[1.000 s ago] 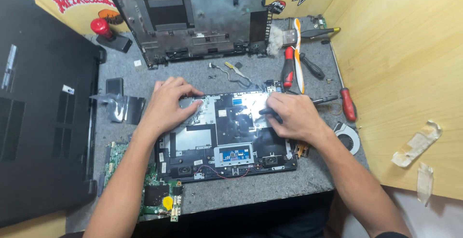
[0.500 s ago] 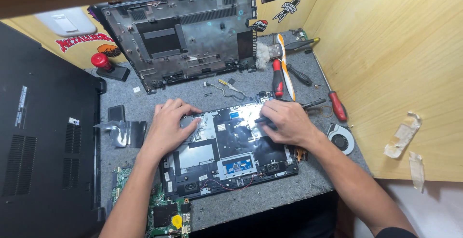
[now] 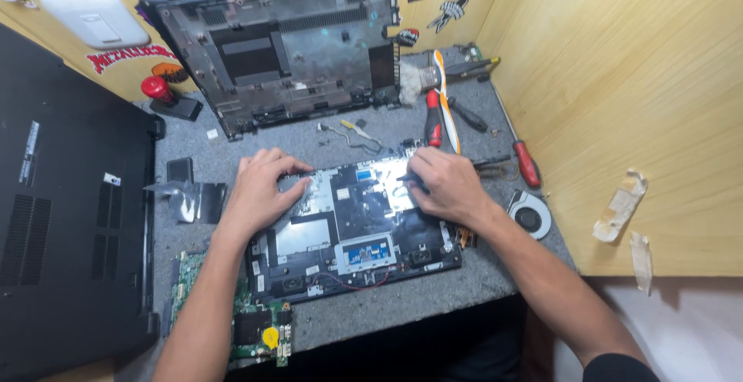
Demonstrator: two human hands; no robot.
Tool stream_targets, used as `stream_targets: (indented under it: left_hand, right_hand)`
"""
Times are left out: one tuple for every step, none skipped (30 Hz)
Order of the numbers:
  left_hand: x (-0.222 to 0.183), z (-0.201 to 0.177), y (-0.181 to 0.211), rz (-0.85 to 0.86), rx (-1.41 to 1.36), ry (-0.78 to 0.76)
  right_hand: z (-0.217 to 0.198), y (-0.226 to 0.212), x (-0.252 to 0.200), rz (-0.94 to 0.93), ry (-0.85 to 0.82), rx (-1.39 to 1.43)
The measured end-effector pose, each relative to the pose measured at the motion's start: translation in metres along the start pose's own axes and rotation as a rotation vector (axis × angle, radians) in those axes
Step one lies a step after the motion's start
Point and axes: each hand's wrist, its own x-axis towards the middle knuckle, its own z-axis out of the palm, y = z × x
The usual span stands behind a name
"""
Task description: Cleaning and reassembling internal components of a laptop, including the motherboard and cooling area.
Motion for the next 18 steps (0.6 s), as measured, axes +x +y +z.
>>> stream_targets:
  left_hand:
    - [0.000, 0.001, 0.000, -0.013, -0.001, -0.028]
    - [-0.001, 0.002, -0.001, 0.021, 0.016, 0.001]
    - [-0.002, 0.004, -0.004, 0.054, 0.032, 0.030]
    - [-0.005, 0.004, -0.004, 0.040, 0.031, 0.003]
    - [-0.004, 0.004, -0.005, 0.061, 0.032, 0.025]
    - [-0.003, 0.004, -0.005, 0.083, 0.032, 0.047]
    - [-0.004, 0.005, -0.007, 0.081, 0.027, 0.034]
    - [-0.005, 0.005, -0.008, 0.084, 0.023, 0.031]
    - [-0.003, 0.006, -0.009, 0.088, 0.017, 0.039]
    - [-0.002, 0.006, -0.010, 0.089, 0.009, 0.035]
    - [-0.002, 0.007, -0.012, 0.103, 0.018, 0.038]
    - [-0.003, 0.007, -0.013, 0.117, 0.026, 0.040]
    - [-0.003, 0.009, -0.014, 0.108, 0.020, 0.043]
    - [-0.003, 0.010, -0.014, 0.107, 0.014, 0.049]
    - [-0.002, 0.010, -0.014, 0.108, 0.012, 0.055]
    - [-0.004, 0.010, -0.014, 0.100, 0.008, 0.059]
    - [-0.004, 0.010, -0.014, 0.096, 0.001, 0.055]
    - [-0.003, 0.010, -0.013, 0.093, -0.007, 0.051]
  right_hand:
    - [0.001, 0.001, -0.002, 0.014, -0.018, 0.021]
    - [0.004, 0.003, -0.003, 0.000, 0.026, 0.007]
    - [0.007, 0.003, -0.004, -0.014, 0.071, -0.006]
    - [0.012, 0.004, -0.007, -0.001, 0.053, 0.016]
    - [0.016, 0.008, -0.007, 0.013, 0.099, -0.010]
    - [0.020, 0.011, -0.008, 0.026, 0.143, -0.037]
    - [0.011, 0.006, -0.006, 0.036, 0.132, -0.033]
    - [0.002, 0.000, -0.003, 0.035, 0.128, -0.021]
    - [-0.008, -0.002, 0.004, 0.027, 0.127, -0.016]
    - [-0.013, -0.004, 0.005, 0.030, 0.120, -0.020]
    - [-0.017, -0.007, 0.007, 0.003, 0.093, -0.012]
    - [-0.021, -0.009, 0.009, -0.024, 0.065, -0.004]
    - [-0.027, -0.014, 0.010, -0.033, 0.057, -0.004]
    - [-0.034, -0.018, 0.011, -0.058, 0.016, 0.000]
    - [-0.041, -0.023, 0.013, -0.083, -0.021, 0.005]
    - [-0.037, -0.023, 0.013, -0.091, -0.026, 0.007]
    - [-0.035, -0.022, 0.014, -0.081, -0.007, -0.011]
    - [-0.032, -0.020, 0.015, -0.071, 0.013, -0.029]
